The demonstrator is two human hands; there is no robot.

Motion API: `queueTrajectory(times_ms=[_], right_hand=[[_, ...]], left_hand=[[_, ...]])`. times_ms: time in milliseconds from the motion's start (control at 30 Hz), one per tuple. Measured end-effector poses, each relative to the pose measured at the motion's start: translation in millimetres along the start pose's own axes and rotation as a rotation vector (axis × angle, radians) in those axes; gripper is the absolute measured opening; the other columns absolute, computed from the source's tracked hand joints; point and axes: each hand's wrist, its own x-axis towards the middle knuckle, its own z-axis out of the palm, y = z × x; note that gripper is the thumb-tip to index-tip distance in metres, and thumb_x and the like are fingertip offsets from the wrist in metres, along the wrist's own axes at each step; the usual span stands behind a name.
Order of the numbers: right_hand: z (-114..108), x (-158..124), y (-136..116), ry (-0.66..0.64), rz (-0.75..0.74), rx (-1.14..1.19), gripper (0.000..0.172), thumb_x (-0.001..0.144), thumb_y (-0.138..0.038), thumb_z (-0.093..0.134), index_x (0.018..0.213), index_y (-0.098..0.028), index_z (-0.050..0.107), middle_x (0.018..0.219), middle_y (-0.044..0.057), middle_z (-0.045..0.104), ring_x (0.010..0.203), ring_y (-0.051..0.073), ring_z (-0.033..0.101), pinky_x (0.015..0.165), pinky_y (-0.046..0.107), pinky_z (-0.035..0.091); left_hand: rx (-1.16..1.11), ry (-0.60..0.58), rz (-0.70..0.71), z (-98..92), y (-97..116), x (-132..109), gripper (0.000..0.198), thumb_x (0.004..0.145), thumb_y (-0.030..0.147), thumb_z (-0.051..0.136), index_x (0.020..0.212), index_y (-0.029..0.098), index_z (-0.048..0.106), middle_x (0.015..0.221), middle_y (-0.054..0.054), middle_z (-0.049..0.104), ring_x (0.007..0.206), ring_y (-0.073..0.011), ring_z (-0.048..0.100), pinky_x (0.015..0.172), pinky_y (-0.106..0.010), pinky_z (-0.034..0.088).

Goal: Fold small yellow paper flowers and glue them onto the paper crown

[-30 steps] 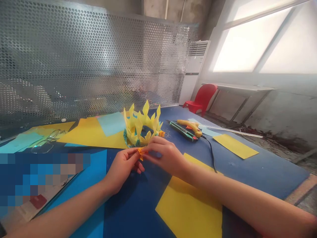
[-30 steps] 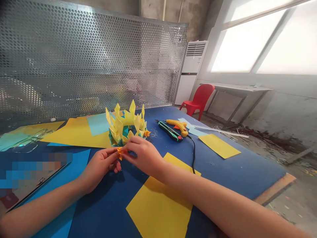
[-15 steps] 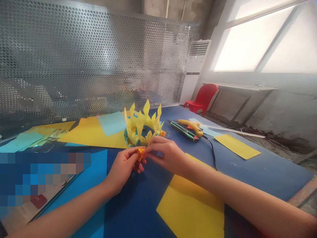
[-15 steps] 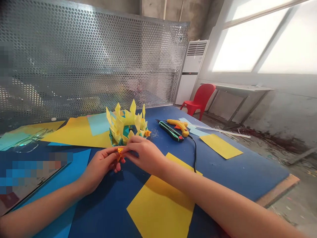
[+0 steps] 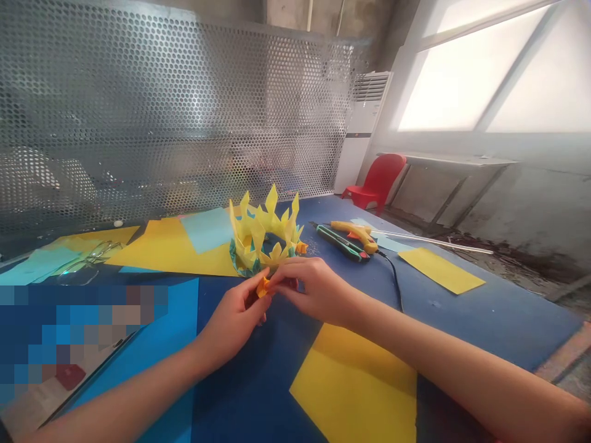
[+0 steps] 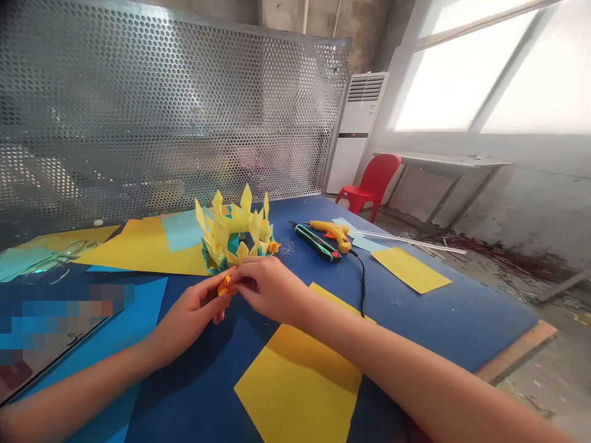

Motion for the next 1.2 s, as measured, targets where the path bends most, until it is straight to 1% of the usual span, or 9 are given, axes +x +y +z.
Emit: queueTrajectory(times_ms=[67,167,267,367,467,600,733,900,1200], right_hand=[[2,1,0,0.033,0.096,0.079,0.011,0.08,-0.011,0.065,0.079,-0.018,0.073,0.072,0.002,0.072,0.063,0.013,0.063,0.064,0.027,0.053],[7,1,2,0.083,0.247,0.232,0.007,0.08,-0.019,0.066,0.079,-0.017,0.073,0.073,0.003,0.074,0.063,0.014,0.068,0.063,0.028,0.056],[12,2,3,0.109,0.364,0.383,0.012,0.079,-0.026,0.067,0.078,-0.016,0.072,0.074,0.004,0.075,0.064,0.015,0.07,0.062,0.028,0.057],[13,2,3,0.096,0.444,0.501,0.016,0.076,-0.031,0.07,0.077,-0.014,0.072,0.071,0.004,0.074,0.06,0.014,0.068,0.056,0.025,0.055],[13,3,2,0.08,0.502,0.58,0.018,0.073,-0.032,0.073,0.076,-0.015,0.073,0.069,0.003,0.073,0.056,0.012,0.065,0.053,0.023,0.052],[12,4,1,0.082,0.559,0.633,0.018,0.072,-0.032,0.075,0.074,-0.015,0.073,0.063,0.001,0.07,0.053,0.01,0.062,0.052,0.022,0.049],[13,3,3,0.101,0.605,0.645,0.016,0.072,-0.03,0.075,0.075,-0.015,0.074,0.059,-0.001,0.068,0.053,0.009,0.06,0.052,0.021,0.046],[14,3,3,0.113,0.643,0.641,0.013,0.072,-0.027,0.075,0.075,-0.014,0.075,0.057,-0.001,0.066,0.053,0.008,0.058,0.05,0.02,0.044],[15,3,0,0.135,0.684,0.644,0.011,0.066,-0.023,0.079,0.073,-0.016,0.076,0.061,-0.002,0.066,0.052,0.007,0.049,0.05,0.021,0.039]], left_hand=[[0.013,0.034,0.005,-0.5,0,0,0.059,0.089,0.042,0.057,0.14,0.015,0.047,0.067,0.003,0.056,0.061,-0.0137,0.048,0.058,-0.024,0.042],[0.012,0.076,0.024,-0.5,0,0,0.063,0.087,0.044,0.059,0.143,0.018,0.043,0.089,-0.003,0.065,0.074,-0.0162,0.056,0.065,-0.026,0.046],[0.002,0.074,0.046,-0.8,0,1,0.063,0.082,0.038,0.068,0.14,0.023,0.048,0.116,-0.007,0.065,0.096,-0.0215,0.06,0.076,-0.028,0.048],[0.015,0.084,0.065,-1.9,-2,3,0.051,0.086,0.036,0.063,0.135,0.024,0.054,0.126,-0.008,0.062,0.105,-0.0239,0.059,0.081,-0.03,0.049],[0.03,0.101,0.101,-2.9,-5,4,0.043,0.089,0.035,0.059,0.131,0.026,0.058,0.128,-0.007,0.059,0.107,-0.0235,0.058,0.086,-0.031,0.049],[0.013,0.113,0.143,-2.7,-6,5,0.039,0.088,0.033,0.061,0.126,0.025,0.061,0.127,-0.006,0.059,0.12,-0.0245,0.054,0.097,-0.032,0.045],[-0.032,0.152,0.11,-2.4,-5,5,0.043,0.084,0.032,0.066,0.126,0.024,0.061,0.135,-0.005,0.06,0.128,-0.0247,0.051,0.106,-0.035,0.039],[-0.086,0.158,0.043,-3.2,-4,7,0.039,0.083,0.033,0.068,0.119,0.02,0.067,0.125,-0.006,0.069,0.119,-0.0261,0.059,0.103,-0.038,0.044],[-0.15,0.193,0.039,-2.1,-2,6,0.035,0.081,0.029,0.07,0.116,0.024,0.07,0.119,-0.001,0.072,0.111,-0.0231,0.064,0.098,-0.033,0.049]])
